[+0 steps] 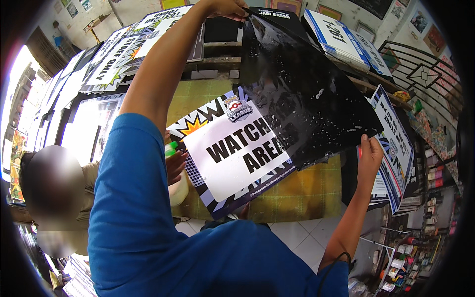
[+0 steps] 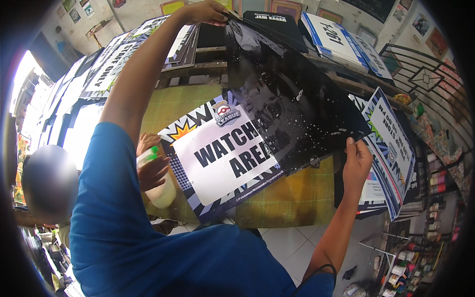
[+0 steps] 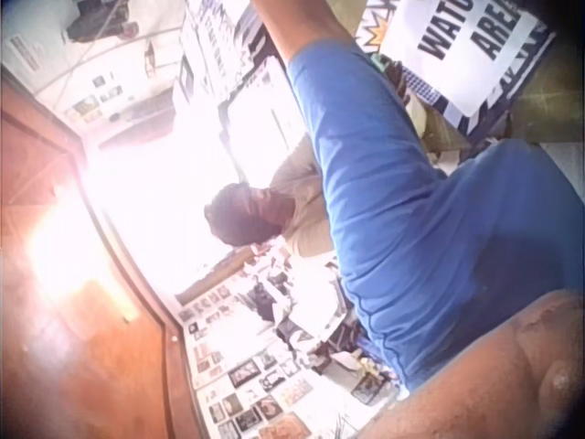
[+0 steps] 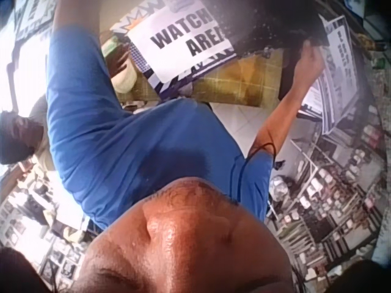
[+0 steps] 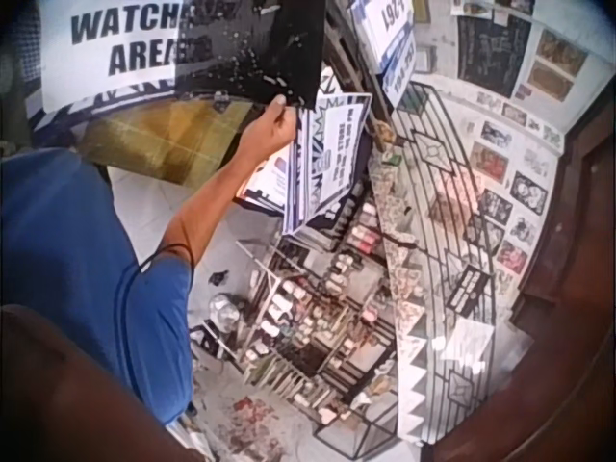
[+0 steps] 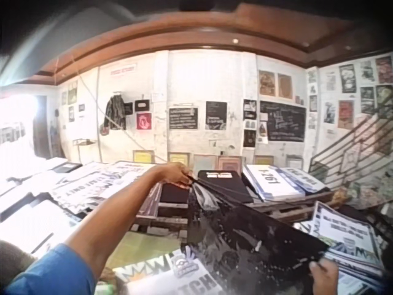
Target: The person applies a large printed sign to a flat surface using a spray bottle and a squeegee. They smooth the surface, peel off a protective backing layer, and continue to press the sign down to ensure adhesion.
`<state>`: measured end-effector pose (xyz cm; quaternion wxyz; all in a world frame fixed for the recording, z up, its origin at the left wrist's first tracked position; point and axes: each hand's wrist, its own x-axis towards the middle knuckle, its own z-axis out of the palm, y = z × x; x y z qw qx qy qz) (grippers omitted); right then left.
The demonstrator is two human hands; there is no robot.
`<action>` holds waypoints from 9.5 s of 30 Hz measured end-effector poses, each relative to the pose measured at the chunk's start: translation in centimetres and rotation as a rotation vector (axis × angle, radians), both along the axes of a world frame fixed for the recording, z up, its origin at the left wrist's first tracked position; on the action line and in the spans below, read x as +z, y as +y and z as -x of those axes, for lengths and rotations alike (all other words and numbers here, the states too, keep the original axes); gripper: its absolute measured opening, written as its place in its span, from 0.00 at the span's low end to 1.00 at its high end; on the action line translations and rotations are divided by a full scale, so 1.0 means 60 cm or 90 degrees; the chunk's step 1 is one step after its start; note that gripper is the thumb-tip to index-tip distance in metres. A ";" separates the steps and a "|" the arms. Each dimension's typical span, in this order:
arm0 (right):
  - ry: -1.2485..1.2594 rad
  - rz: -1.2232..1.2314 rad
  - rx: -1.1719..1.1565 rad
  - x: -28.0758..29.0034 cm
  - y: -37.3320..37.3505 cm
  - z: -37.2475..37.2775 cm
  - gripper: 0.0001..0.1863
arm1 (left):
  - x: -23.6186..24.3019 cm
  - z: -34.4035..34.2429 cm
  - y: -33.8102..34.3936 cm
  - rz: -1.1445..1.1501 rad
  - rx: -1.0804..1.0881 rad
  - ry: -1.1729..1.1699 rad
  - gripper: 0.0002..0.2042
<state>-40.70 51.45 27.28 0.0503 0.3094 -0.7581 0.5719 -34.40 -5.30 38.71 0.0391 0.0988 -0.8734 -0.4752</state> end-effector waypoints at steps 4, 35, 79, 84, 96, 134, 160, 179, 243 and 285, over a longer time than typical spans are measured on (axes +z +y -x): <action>0.022 0.005 0.002 -0.002 0.001 -0.012 0.21 | -0.011 -0.006 -0.005 0.072 -0.053 0.041 0.08; 0.019 -0.025 -0.030 0.008 0.004 -0.049 0.22 | 0.010 -0.088 0.048 0.309 0.059 0.056 0.08; 0.065 -0.074 -0.004 -0.006 0.023 -0.042 0.22 | 0.009 -0.135 0.032 0.169 0.002 0.026 0.06; 0.044 -0.097 -0.029 0.008 0.025 -0.050 0.19 | 0.008 -0.146 0.057 0.208 0.027 0.030 0.06; 0.008 -0.068 -0.031 0.020 0.001 -0.046 0.20 | 0.016 -0.303 0.157 0.301 0.139 0.076 0.33; -0.012 -0.037 0.067 0.017 -0.003 0.020 0.10 | -0.514 -0.844 0.586 -0.181 0.576 0.164 0.44; -0.471 0.331 0.219 -0.083 -0.069 0.196 0.05 | -0.362 -0.754 0.510 -0.198 0.378 0.174 0.23; -0.410 0.287 0.227 -0.068 -0.060 0.198 0.05 | -0.269 -0.606 0.472 -0.334 0.411 0.041 0.16; -0.309 0.191 0.205 -0.024 -0.048 0.136 0.04 | -0.320 -0.500 0.421 -0.111 0.427 -0.105 0.25; -0.281 0.165 0.215 -0.007 -0.026 0.097 0.04 | -0.280 -0.606 0.540 -0.095 0.312 -0.111 0.19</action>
